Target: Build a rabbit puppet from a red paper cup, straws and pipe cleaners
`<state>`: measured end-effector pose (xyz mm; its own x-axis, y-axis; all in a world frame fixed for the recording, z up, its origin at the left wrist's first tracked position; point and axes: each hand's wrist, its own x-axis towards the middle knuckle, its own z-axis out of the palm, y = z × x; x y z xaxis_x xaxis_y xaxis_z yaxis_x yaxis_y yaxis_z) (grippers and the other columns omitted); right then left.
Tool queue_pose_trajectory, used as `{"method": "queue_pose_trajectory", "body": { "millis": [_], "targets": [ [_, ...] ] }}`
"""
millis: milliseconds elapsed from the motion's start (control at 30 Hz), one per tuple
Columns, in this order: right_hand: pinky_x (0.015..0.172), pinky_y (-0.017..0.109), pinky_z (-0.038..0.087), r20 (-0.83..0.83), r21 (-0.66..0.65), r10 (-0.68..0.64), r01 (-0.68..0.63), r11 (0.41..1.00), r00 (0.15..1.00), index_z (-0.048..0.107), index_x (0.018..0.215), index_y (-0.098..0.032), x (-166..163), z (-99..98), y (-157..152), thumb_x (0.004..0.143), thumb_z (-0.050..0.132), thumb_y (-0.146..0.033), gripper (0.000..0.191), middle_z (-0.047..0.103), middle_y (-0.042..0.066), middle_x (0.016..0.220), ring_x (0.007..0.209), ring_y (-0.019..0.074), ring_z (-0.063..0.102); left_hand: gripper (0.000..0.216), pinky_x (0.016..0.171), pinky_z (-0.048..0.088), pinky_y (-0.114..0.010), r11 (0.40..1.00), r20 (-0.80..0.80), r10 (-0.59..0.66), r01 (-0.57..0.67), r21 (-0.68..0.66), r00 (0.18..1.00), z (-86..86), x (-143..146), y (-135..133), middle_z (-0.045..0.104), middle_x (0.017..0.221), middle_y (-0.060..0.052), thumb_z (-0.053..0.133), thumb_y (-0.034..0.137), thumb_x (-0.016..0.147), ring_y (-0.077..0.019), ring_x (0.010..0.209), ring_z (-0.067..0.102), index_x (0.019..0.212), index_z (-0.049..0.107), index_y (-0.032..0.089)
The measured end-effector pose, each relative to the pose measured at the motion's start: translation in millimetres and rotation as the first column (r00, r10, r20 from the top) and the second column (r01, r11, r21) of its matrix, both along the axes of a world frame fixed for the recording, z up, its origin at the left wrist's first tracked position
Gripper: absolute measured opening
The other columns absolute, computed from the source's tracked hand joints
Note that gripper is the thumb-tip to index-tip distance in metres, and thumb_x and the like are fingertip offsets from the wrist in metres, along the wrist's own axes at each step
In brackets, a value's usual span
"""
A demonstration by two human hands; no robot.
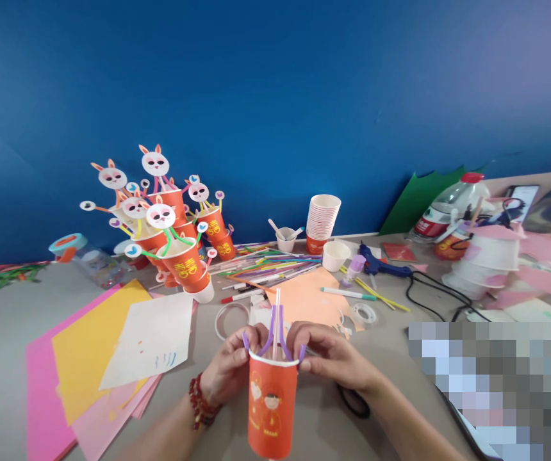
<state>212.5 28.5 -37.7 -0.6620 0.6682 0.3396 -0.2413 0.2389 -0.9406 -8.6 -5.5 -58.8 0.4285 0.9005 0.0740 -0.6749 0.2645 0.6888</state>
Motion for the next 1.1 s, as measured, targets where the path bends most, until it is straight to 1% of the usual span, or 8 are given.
{"method": "queue_pose_trajectory", "body": {
  "millis": [133,333,500,600,767,933,1033,1100],
  "targets": [
    [0.074,0.028,0.044,0.004,-0.008,-0.001,0.001,1.0,1.0,0.063,0.087,-0.016,-0.1,-0.6,0.6,0.091,0.066,-0.034,0.019,0.058,0.005,0.085,0.08,0.0166,0.056,0.028,0.067,0.038,-0.023,0.999,-0.002,-0.002,0.002,0.039,1.0,-0.3,0.8,-0.3,0.048,0.078,0.0,0.079,0.034,0.075,-0.0124,0.07,0.047,0.072,0.059,0.015],
    [0.075,0.029,0.044,-0.006,-0.015,-0.023,0.022,1.0,1.0,0.064,0.087,-0.016,0.4,-3.5,1.2,0.091,0.066,-0.033,0.018,0.059,0.006,0.087,0.081,0.0172,0.056,0.028,0.068,0.039,-0.025,1.0,-0.004,0.017,-0.017,0.016,1.0,1.3,3.2,0.5,0.048,0.08,0.0,0.079,0.035,0.075,-0.0132,0.072,0.048,0.072,0.06,0.015],
    [0.076,0.029,0.044,0.0,-0.027,0.006,-0.006,1.0,1.0,0.064,0.086,-0.016,0.4,-3.0,0.2,0.089,0.068,-0.033,0.018,0.061,0.006,0.086,0.082,0.0174,0.057,0.031,0.068,0.038,-0.026,1.0,-0.013,-0.026,0.026,0.018,1.0,1.9,1.5,0.7,0.049,0.08,-0.001,0.081,0.037,0.072,-0.0143,0.072,0.049,0.07,0.059,0.015],
    [0.074,0.028,0.044,0.011,-0.033,0.014,-0.013,0.999,1.0,0.064,0.085,-0.016,-0.2,-2.8,-0.1,0.089,0.068,-0.034,0.02,0.059,0.005,0.085,0.08,0.0164,0.056,0.03,0.067,0.038,-0.025,0.999,-0.034,-0.01,0.011,0.035,0.999,1.0,1.0,0.4,0.048,0.079,-0.001,0.08,0.035,0.073,-0.0139,0.071,0.048,0.069,0.059,0.014],
    [0.074,0.028,0.044,-0.001,-0.056,0.015,-0.015,0.998,1.0,0.064,0.083,-0.016,-1.9,-5.5,-0.9,0.088,0.07,-0.035,0.021,0.06,0.005,0.085,0.08,0.0163,0.056,0.031,0.067,0.038,-0.026,1.0,0.009,-0.007,0.007,0.024,1.0,-0.5,1.8,-0.4,0.048,0.078,0.0,0.08,0.036,0.073,-0.014,0.071,0.049,0.068,0.059,0.015],
    [0.077,0.03,0.046,-0.028,-0.079,0.011,-0.013,0.997,1.0,0.065,0.084,-0.016,-2.5,-5.4,-2.0,0.086,0.072,-0.035,0.021,0.063,0.007,0.088,0.084,0.0182,0.059,0.027,0.069,0.041,-0.026,1.0,0.067,-0.03,0.03,-0.008,0.997,-0.3,1.1,-1.4,0.052,0.08,0.0,0.08,0.035,0.074,-0.0151,0.074,0.053,0.074,0.06,0.016],
    [0.079,0.031,0.046,-0.06,-0.068,-0.004,0.0,0.998,0.998,0.066,0.087,-0.016,-2.2,-2.8,-1.5,0.087,0.071,-0.034,0.019,0.062,0.007,0.09,0.086,0.0188,0.059,0.021,0.071,0.043,-0.025,1.0,0.079,-0.001,0.001,-0.003,0.997,1.8,0.3,-1.7,0.054,0.084,0.0,0.078,0.032,0.076,-0.0143,0.076,0.055,0.078,0.063,0.017],
    [0.08,0.032,0.046,-0.066,-0.044,-0.017,0.014,0.999,0.998,0.066,0.089,-0.017,-2.1,-1.5,-0.7,0.087,0.071,-0.032,0.016,0.062,0.008,0.091,0.088,0.0192,0.059,0.017,0.075,0.045,-0.026,1.0,0.062,0.023,-0.023,0.004,0.998,3.0,-0.2,-1.5,0.057,0.091,-0.001,0.077,0.029,0.078,-0.015,0.081,0.058,0.081,0.064,0.018]
  ]
}}
